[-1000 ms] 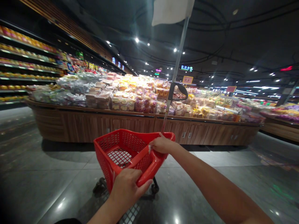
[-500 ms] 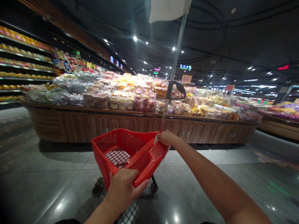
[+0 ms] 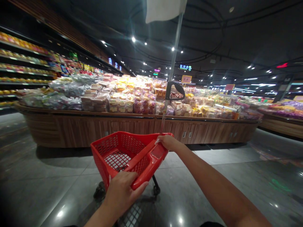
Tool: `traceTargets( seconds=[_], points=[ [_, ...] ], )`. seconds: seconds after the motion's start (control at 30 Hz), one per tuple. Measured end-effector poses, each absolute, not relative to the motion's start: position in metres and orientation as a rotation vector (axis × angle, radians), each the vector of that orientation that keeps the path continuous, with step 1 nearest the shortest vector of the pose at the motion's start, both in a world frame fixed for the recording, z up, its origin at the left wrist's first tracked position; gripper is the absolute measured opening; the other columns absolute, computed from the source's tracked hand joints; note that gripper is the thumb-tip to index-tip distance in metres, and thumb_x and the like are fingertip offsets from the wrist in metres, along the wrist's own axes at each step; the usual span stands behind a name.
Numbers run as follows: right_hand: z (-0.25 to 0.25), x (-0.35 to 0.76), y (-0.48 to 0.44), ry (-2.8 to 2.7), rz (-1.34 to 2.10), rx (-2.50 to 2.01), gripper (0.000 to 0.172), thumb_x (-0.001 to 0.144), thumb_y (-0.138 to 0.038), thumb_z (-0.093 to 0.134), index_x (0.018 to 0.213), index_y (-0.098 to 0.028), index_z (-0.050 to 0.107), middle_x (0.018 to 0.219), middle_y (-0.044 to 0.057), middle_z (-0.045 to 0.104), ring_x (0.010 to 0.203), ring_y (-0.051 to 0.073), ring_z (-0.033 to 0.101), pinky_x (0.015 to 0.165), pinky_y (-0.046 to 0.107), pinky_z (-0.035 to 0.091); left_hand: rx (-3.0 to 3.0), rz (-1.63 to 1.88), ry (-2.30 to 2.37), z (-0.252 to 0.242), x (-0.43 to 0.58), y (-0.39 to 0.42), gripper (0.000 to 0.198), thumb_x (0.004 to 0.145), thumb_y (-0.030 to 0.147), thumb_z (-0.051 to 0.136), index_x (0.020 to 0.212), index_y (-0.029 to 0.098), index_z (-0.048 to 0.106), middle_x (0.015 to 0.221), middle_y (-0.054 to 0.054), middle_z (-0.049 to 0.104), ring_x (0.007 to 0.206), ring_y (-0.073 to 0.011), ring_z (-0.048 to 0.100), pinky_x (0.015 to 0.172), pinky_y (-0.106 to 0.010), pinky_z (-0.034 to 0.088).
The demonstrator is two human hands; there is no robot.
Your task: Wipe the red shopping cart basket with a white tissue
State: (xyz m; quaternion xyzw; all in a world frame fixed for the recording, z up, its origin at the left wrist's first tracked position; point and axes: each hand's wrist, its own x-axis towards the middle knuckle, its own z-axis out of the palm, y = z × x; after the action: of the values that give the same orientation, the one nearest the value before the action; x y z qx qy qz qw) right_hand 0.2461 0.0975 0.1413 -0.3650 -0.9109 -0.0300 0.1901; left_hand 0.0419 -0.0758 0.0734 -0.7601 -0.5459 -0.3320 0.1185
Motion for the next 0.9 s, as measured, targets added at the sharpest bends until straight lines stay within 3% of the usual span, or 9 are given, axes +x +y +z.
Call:
traceTargets(
  seconds=[0.13,0.23,0.4,0.5,0.6,0.8,0.9],
  points=[
    [0.122,0.243,0.07,-2.396,-0.075,-1.051,0.034,0.088,-0.008,0.035,0.105,-0.019,0.063,0.106,0.006,0.068,0.099,0.02,0.063,0.091,0.035,0.044,-2.224,-0.957,-1.599,0.076,0.041,-0.075,0.033,0.077,0.049,0.056,0.062,0.02,0.059,0.063,-0.003,0.065,0.065,-0.0213,0.061,0.062,-0.032,0.044],
    [0.091,0.234,0.022,-2.282,-0.069,-0.901,0.038,0.086,-0.008,0.036,0.114,-0.021,0.058,0.122,0.005,0.061,0.12,0.02,0.049,0.109,0.044,0.022,-2.22,-0.959,-1.584,0.074,0.039,-0.074,0.033,0.078,0.049,0.055,0.062,0.02,0.058,0.063,-0.003,0.064,0.065,-0.0212,0.061,0.062,-0.032,0.044],
    [0.044,0.233,-0.017,-2.154,-0.209,-0.744,0.046,0.088,-0.015,0.036,0.132,-0.026,0.043,0.133,0.004,0.052,0.131,0.021,0.036,0.111,0.053,-0.001,-2.221,-0.936,-1.548,0.071,0.036,-0.072,0.035,0.08,0.051,0.052,0.065,0.02,0.058,0.063,-0.003,0.064,0.065,-0.0208,0.061,0.062,-0.032,0.044],
    [0.031,0.235,0.0,-1.904,-0.267,-0.904,0.055,0.087,-0.008,0.029,0.138,-0.026,0.035,0.136,0.006,0.049,0.13,0.021,0.037,0.109,0.056,0.001,-2.217,-0.931,-1.531,0.071,0.034,-0.072,0.035,0.08,0.052,0.052,0.064,0.02,0.057,0.064,-0.003,0.064,0.065,-0.0206,0.061,0.062,-0.031,0.044],
    [0.019,0.218,0.003,-1.681,-0.183,-1.04,0.059,0.086,-0.005,0.023,0.141,-0.025,0.029,0.141,0.008,0.041,0.134,0.021,0.03,0.108,0.058,0.008,-2.199,-0.934,-1.514,0.071,0.034,-0.07,0.036,0.08,0.051,0.052,0.062,0.02,0.055,0.061,-0.002,0.063,0.063,-0.0198,0.061,0.061,-0.031,0.043],
    [-0.015,0.162,-0.048,-1.61,0.001,-0.98,0.054,0.093,-0.021,0.026,0.146,-0.021,0.012,0.151,0.009,0.02,0.138,0.027,0.017,0.109,0.06,0.007,-2.205,-0.923,-1.498,0.07,0.031,-0.068,0.034,0.08,0.049,0.053,0.063,0.02,0.058,0.06,-0.002,0.064,0.063,-0.0189,0.062,0.061,-0.029,0.043],
    [-0.008,0.155,-0.042,-1.429,0.19,-0.997,0.053,0.096,-0.027,0.025,0.146,-0.022,0.009,0.152,0.007,0.014,0.139,0.025,0.011,0.11,0.057,0.01,-2.208,-0.912,-1.492,0.07,0.03,-0.066,0.035,0.079,0.051,0.053,0.064,0.02,0.059,0.062,-0.003,0.064,0.063,-0.0193,0.062,0.061,-0.029,0.045]
  ],
)
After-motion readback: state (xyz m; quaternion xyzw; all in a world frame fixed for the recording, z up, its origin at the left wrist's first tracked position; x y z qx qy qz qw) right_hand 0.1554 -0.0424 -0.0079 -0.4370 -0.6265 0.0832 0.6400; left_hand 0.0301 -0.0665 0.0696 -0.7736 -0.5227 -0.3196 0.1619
